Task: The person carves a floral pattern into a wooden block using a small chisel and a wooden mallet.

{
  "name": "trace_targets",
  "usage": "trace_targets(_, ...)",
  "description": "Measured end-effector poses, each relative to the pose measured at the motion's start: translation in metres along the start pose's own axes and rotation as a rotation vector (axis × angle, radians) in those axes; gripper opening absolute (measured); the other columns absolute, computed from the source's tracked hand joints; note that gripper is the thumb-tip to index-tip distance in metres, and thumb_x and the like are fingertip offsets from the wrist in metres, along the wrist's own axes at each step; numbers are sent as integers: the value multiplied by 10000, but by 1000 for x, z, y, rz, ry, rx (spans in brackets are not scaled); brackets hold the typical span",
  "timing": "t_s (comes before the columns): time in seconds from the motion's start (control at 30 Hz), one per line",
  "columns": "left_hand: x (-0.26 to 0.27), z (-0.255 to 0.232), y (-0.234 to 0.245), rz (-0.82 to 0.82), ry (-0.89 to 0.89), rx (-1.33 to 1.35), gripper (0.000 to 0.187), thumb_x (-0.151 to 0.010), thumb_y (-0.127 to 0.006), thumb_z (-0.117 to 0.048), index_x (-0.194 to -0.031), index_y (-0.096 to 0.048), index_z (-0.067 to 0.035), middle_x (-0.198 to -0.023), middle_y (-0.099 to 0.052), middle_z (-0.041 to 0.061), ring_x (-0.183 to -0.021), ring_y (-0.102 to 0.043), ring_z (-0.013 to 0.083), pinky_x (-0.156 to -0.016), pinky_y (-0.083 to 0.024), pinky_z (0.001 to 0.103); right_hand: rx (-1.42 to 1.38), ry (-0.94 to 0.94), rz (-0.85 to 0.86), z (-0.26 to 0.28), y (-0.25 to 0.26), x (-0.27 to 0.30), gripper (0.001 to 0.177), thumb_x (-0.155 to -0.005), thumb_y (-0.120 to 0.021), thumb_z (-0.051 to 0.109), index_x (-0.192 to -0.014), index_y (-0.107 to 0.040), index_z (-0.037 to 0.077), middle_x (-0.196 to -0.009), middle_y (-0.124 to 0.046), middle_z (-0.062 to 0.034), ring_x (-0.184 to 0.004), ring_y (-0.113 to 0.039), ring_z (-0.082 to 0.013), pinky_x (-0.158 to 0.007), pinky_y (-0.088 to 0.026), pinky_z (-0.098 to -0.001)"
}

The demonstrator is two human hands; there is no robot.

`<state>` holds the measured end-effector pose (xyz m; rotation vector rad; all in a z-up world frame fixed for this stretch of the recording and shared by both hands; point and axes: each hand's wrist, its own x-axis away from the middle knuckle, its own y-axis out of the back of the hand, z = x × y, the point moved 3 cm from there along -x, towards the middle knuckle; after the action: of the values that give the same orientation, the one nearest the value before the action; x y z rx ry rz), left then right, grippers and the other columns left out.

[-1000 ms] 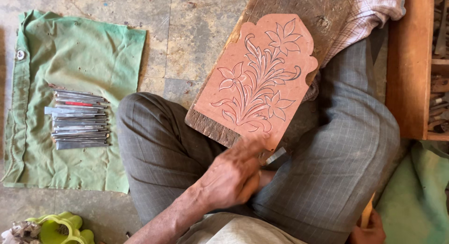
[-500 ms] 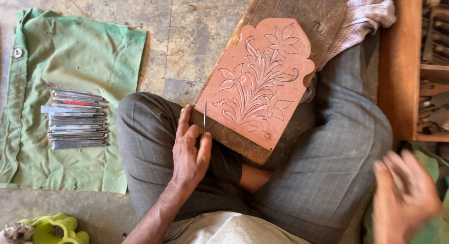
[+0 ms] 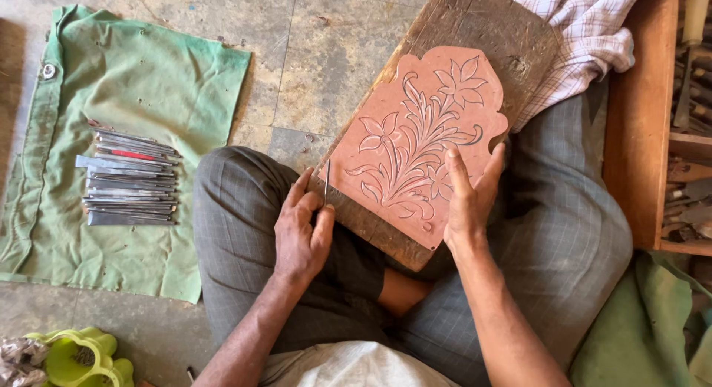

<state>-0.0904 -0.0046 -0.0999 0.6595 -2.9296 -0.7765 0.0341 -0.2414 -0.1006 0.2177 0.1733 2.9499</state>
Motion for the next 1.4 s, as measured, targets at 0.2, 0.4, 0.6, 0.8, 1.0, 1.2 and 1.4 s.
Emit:
trace_targets(0.2,4,-6,-7,-69,-37,-45,193,-860,-636,-153,-892,-657,36,-1455,-531,347,-1252,-598,475,-1032,-491,477,53,25,1,-6,0,-4,1108,-918,-746,442,-1633,-55,-47,-1742,-56,-234,-1623,-55,-306,-1293,-65,-432)
trace_targets(0.4,26,-14,-27,-102,-41,-43,181,-882,-647,-151,-899,-657,29,-1463,-507,372,-1304,-557,509,-1084,-463,493,49,68,90,-13,17,-30,1141,-898,-771,439,-1635,-50,-50,-1740,-72,-239,-1621,-93,-297,-1294,-117,-408)
trace_targets(0.6,74,-40,-48,65,68,48,163,-848,-648,-148,-872,-670,12,-1479,-473,382,-1261,-584,492,-977,-515,465,-32,47,291,0,55,-50,1129,-872,-782,393,-1631,-70,-46,-1729,-145,-235,-1600,-182,-287,-1269,-183,-385)
trace_targets(0.8,61,-40,-33,183,56,-7,172,-871,-652,-144,-910,-694,18,-1457,-514,342,-1324,-573,456,-1048,-487,446,-104,97,91,5,74,-41,808,-905,-779,144,-1561,-345,-37,-1634,-391,-239,-1540,-373,-296,-1275,-274,-399)
trace_targets(1.0,47,-84,-17,227,-175,-70,171,-926,-635,-118,-936,-662,51,-1513,-441,378,-1438,-391,532,-1165,-350,523,-28,462,-342,25,183,34,357,-978,-682,-119,-1327,-661,-47,-1298,-714,-206,-1158,-739,-256,-1023,-648,-347)
trace_targets(1.2,44,-111,-60,505,-461,-110,178,-898,-606,-117,-843,-632,50,-1517,-377,417,-1469,-357,539,-1242,-253,608,668,269,-498,-55,294,90,386,-1091,-738,29,-1409,-568,-108,-1233,-635,-278,-1046,-577,-302,-905,-519,-428)
trace_targets(1.4,65,-108,-101,593,-542,-286,232,-850,-556,-116,-867,-616,108,-1543,-305,440,-1485,-256,554,-1225,-170,604,719,-296,-317,-172,321,156,744,-914,-577,106,-1610,-338,-1,-1470,-511,-261,-1266,-546,-396,-1043,-451,-465)
